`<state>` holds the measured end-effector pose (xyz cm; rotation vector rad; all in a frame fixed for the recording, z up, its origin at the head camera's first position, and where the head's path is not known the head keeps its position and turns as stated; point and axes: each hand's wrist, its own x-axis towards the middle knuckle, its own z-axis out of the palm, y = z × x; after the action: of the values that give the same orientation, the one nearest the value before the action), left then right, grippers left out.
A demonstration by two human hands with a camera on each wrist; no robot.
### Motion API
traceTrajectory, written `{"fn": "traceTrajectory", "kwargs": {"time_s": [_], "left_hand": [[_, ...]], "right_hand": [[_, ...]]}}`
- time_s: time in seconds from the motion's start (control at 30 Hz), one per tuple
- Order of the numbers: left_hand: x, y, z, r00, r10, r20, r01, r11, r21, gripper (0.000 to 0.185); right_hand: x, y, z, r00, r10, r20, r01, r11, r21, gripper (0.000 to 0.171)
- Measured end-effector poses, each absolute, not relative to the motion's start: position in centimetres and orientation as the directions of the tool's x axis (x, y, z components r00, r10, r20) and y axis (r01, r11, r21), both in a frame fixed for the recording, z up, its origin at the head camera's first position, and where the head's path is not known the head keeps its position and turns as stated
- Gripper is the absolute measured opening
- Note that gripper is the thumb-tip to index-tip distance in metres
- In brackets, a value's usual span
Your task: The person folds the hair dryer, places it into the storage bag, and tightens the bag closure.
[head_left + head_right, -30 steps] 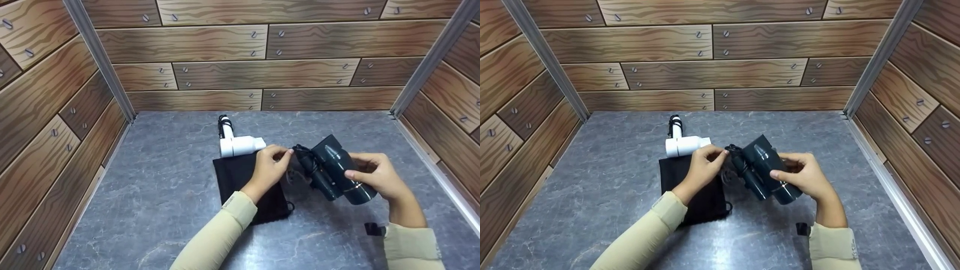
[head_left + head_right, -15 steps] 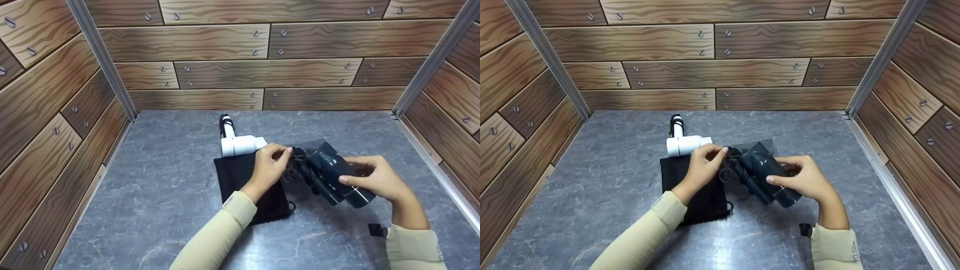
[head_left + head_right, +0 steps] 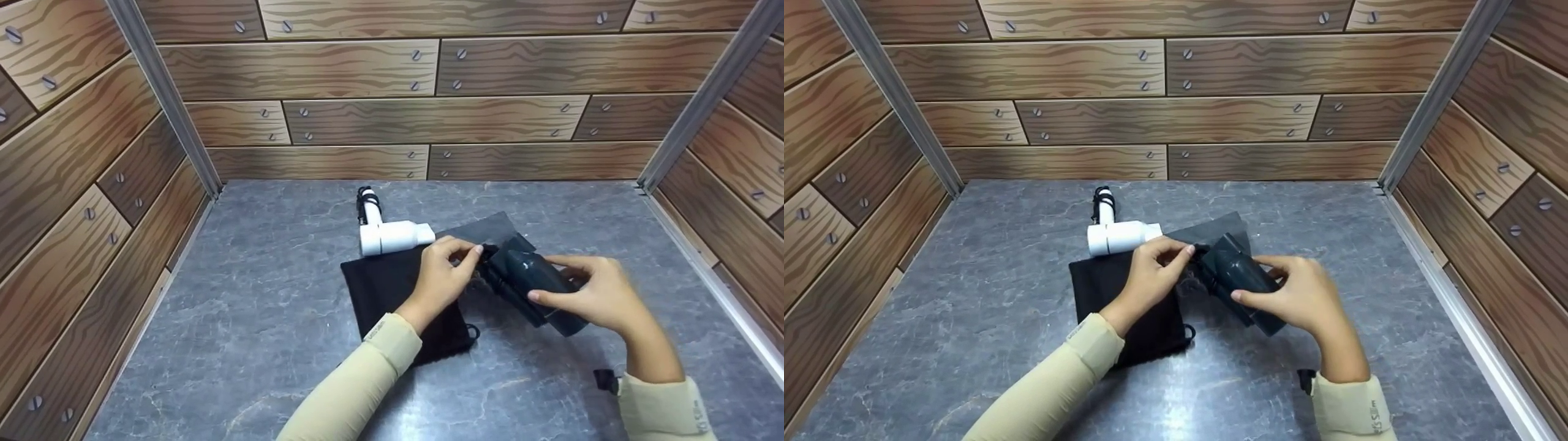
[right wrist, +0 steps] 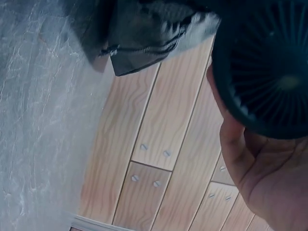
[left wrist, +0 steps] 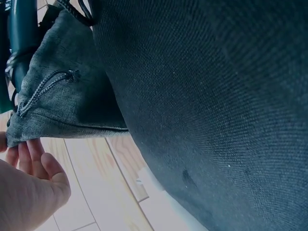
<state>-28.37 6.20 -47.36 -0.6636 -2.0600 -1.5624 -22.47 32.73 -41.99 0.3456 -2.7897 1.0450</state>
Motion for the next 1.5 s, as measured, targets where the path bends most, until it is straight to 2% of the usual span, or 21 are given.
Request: {"fn": "traceTrajectory", "kwargs": {"time_s": [0.23, 0.6, 0.8, 1.07, 1.5], "left_hand": [[-28.4, 6.3, -47.4, -0.77, 0.101, 0.63, 0.633, 0.249, 0.733, 0.011], [-28.3, 6.5, -47.4, -0.779, 0.095, 0.619, 0.623, 0.229, 0.748, 0.012], [-28.2, 6.4, -47.3, -0.787, 0.09, 0.61, 0.614, 0.217, 0.759, 0.013], [-27.9, 6.7, -47.4, -0.778, 0.103, 0.619, 0.626, 0.211, 0.751, 0.01], [-27.4, 7.1, -47.5, -0.776, 0.165, 0.608, 0.63, 0.227, 0.742, 0.01]], "right_hand": [[-22.0, 31.4, -42.0, -0.942, -0.134, 0.308, -0.262, 0.868, -0.422, 0.08], [-21.8, 29.8, -42.9, -0.888, -0.195, 0.417, -0.316, 0.917, -0.244, 0.076], [-21.7, 29.4, -42.8, -0.883, -0.214, 0.417, -0.326, 0.92, -0.218, 0.073], [-22.1, 28.9, -43.1, -0.914, -0.189, 0.36, -0.276, 0.938, -0.208, 0.078], [-22.9, 27.7, -43.0, -0.963, -0.065, 0.261, -0.136, 0.955, -0.262, 0.096]]}}
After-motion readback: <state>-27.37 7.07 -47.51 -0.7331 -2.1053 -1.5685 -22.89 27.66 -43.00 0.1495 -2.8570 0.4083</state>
